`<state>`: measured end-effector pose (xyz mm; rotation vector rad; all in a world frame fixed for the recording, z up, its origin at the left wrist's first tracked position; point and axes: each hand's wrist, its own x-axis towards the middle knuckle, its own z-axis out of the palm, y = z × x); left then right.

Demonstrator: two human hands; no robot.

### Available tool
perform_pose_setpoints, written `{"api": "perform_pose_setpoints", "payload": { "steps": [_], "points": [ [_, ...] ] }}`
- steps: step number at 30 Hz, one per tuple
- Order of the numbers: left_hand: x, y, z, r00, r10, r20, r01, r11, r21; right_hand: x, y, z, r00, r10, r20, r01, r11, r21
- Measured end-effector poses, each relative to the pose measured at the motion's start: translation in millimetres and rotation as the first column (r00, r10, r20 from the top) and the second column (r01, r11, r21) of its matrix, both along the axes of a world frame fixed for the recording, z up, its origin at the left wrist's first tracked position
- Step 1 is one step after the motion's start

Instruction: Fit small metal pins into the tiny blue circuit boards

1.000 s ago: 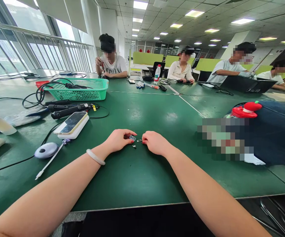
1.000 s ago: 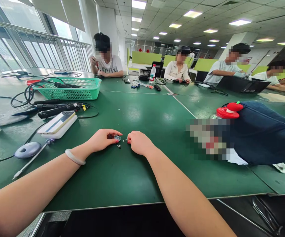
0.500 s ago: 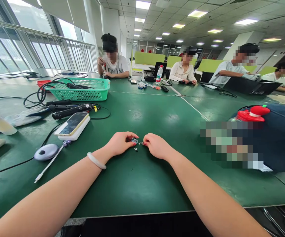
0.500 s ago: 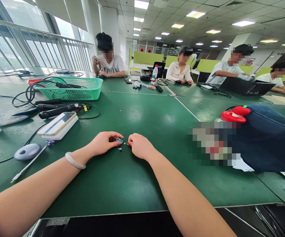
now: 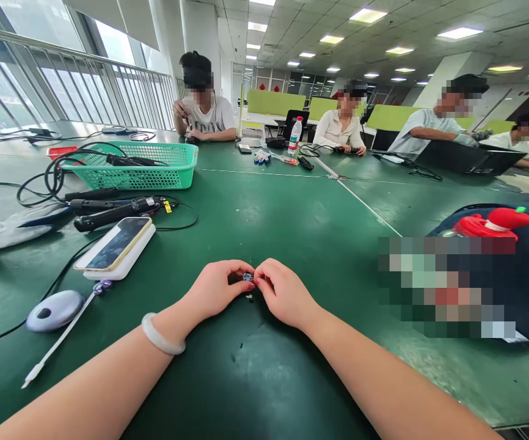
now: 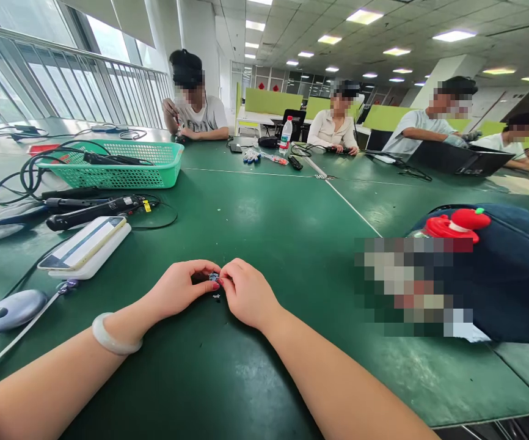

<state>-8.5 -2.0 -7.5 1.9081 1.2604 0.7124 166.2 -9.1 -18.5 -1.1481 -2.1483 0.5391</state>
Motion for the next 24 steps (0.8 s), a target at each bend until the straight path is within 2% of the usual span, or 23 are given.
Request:
{"api": "perform_pose_setpoints", "payload": {
  "steps": [10,24],
  "points": [
    [-0.7,3.0,0.1,0.998,0.042,-0.053,-0.042,0.999,-0.008,1.6,2.4,2.5,1.0,0.018,0.011,-0.017,0.999,-0.029],
    [-1.5,1.5,3.1,0.999,0.021,-0.037,-0.022,1.0,-0.012,2.1,2.3,1.6,1.0,0.019,-0.006,-0.019,0.998,-0.052]
  ]
}}
